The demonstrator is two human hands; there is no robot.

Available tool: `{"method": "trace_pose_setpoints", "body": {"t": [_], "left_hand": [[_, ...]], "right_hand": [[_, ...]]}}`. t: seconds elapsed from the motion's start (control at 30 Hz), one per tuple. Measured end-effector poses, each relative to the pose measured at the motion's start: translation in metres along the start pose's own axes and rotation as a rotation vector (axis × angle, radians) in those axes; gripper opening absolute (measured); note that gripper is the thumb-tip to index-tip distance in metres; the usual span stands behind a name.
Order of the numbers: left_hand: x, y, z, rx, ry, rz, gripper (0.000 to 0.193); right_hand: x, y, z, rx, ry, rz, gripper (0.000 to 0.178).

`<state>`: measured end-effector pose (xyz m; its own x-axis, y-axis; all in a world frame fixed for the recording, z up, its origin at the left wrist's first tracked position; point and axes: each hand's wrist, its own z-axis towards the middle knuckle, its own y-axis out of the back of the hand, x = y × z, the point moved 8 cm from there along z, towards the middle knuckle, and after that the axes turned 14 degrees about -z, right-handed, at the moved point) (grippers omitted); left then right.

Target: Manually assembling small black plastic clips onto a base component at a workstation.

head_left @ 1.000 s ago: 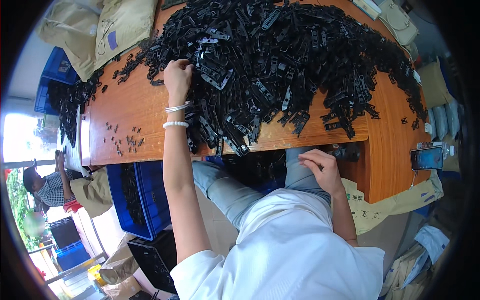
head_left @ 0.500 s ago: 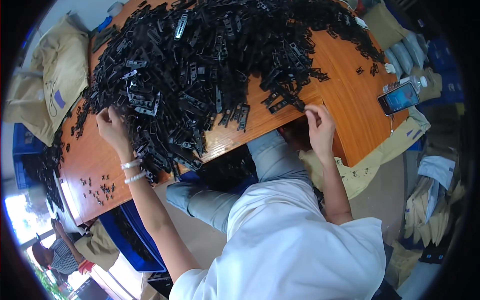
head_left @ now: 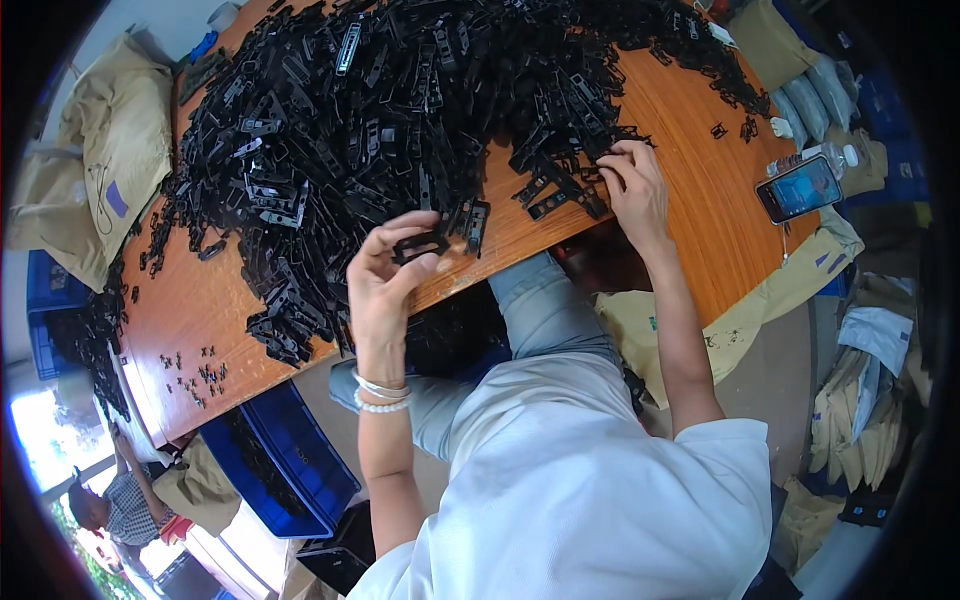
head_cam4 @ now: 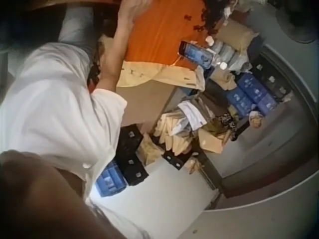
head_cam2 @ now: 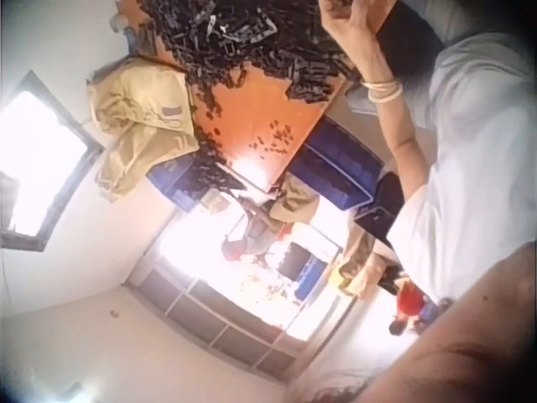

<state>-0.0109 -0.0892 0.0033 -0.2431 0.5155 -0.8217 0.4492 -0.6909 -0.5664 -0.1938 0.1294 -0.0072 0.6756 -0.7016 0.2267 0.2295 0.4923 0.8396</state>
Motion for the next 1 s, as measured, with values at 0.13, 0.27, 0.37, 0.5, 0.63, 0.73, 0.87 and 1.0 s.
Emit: {"method": "trace_pose_setpoints", "body": {"t": [0.13,0.27,0.37,0.5,0.63,0.73,0.87,1.0], "left_hand": [[0.029,-0.007,0.0,0.048,0.107,-0.046,0.035],[0.056,-0.037,-0.01,0.201,0.317,-0.306,0.046],[0.07,-0.054,-0.022,0.336,0.518,-0.527,0.044],[0.079,-0.06,-0.03,0.314,0.636,-0.581,0.04],[0.083,-0.059,-0.035,0.314,0.669,-0.607,0.039],[0.084,-0.058,-0.038,0.308,0.669,-0.617,0.038],[0.083,-0.063,-0.036,0.298,0.638,-0.638,0.035],[0.092,-0.058,-0.03,0.149,0.568,-0.628,0.031]], "right_hand": [[-0.005,0.017,-0.003,-0.134,-0.015,-0.08,0.009],[0.005,0.029,-0.008,-0.069,-0.169,0.251,0.008],[0.064,0.051,-0.007,-0.003,0.107,0.487,0.014],[0.102,0.06,-0.006,0.043,0.331,0.644,0.017],[0.113,0.057,-0.008,0.087,0.452,0.651,0.022],[0.118,0.055,-0.009,0.128,0.451,0.639,0.023],[0.106,0.057,-0.009,0.083,0.235,0.683,0.014],[0.116,0.068,-0.032,0.105,0.377,0.521,0.016]]}}
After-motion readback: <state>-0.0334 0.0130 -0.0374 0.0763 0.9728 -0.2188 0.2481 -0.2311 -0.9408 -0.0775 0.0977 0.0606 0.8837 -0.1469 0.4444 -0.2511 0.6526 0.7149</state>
